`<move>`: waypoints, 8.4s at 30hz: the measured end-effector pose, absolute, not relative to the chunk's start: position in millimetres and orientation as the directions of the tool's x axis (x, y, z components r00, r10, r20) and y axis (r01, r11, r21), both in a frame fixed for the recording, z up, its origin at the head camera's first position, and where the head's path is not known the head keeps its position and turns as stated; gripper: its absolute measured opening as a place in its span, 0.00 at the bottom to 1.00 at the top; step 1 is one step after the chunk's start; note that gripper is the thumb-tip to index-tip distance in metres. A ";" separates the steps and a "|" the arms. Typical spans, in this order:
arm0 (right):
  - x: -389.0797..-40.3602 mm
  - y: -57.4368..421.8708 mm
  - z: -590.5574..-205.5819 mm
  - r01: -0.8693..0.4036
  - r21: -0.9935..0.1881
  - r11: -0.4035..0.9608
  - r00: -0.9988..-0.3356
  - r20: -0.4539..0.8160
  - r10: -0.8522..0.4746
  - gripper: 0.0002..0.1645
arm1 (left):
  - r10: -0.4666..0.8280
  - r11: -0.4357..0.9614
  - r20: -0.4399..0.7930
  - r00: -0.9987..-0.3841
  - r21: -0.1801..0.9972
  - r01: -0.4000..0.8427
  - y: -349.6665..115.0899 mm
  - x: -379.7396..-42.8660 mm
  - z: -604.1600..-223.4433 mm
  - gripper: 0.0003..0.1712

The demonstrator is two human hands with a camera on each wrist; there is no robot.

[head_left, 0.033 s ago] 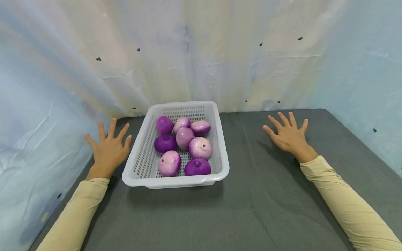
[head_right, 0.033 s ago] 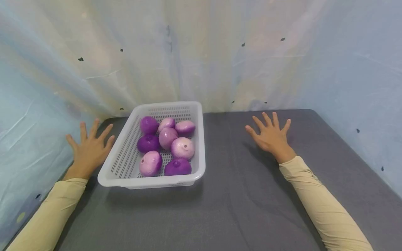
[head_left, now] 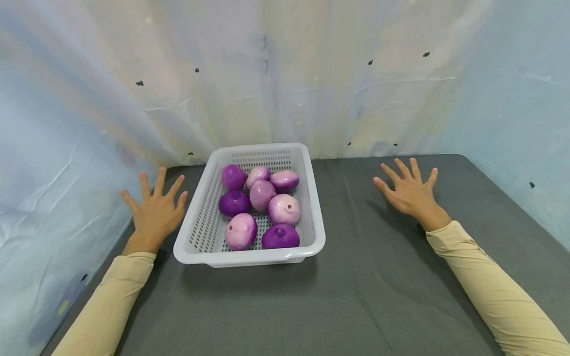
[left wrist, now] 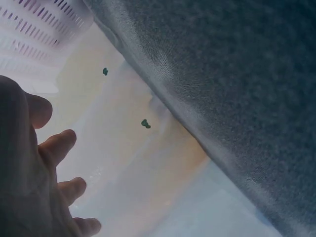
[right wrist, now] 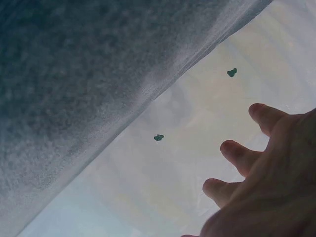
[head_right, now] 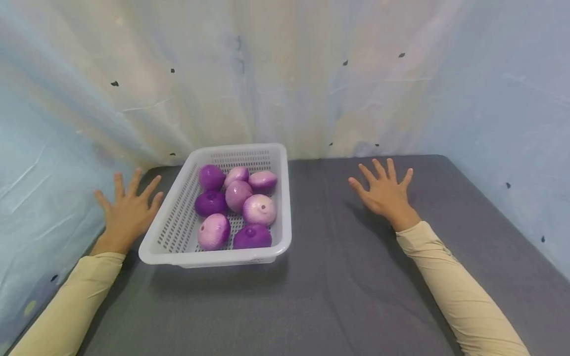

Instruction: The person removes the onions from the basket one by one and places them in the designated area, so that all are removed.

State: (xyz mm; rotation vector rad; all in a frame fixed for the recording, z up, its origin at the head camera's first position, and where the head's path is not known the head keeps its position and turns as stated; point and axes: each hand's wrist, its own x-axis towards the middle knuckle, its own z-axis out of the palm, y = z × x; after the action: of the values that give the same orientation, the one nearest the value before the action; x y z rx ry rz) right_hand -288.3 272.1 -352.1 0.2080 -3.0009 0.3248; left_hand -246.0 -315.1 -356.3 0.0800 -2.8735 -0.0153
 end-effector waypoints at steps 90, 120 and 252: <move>-245.5 59.1 -299.0 -0.819 -0.209 0.534 -0.531 -0.075 -0.844 0.42 | 0.233 -0.179 -0.026 -0.972 0.981 -0.069 -253.3 -167.7 -352.6 0.32; -232.7 153.6 -246.0 -0.557 -0.582 0.593 -0.772 0.100 -0.627 0.51 | 0.253 -0.094 -0.036 -0.967 0.994 -0.061 -259.7 -169.2 -349.7 0.32; -280.7 156.5 -273.0 -0.561 -0.515 0.648 -0.795 0.116 -0.596 0.50 | 0.070 -0.090 -0.054 -0.996 0.994 -0.061 -263.9 -173.0 -351.3 0.35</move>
State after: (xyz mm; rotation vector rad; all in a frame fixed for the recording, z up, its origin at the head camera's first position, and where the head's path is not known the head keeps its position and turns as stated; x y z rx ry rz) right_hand -280.7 156.5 -273.0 1.0222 -2.9098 0.8745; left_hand -173.0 -263.9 -351.3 -0.0117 -2.1761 -2.3876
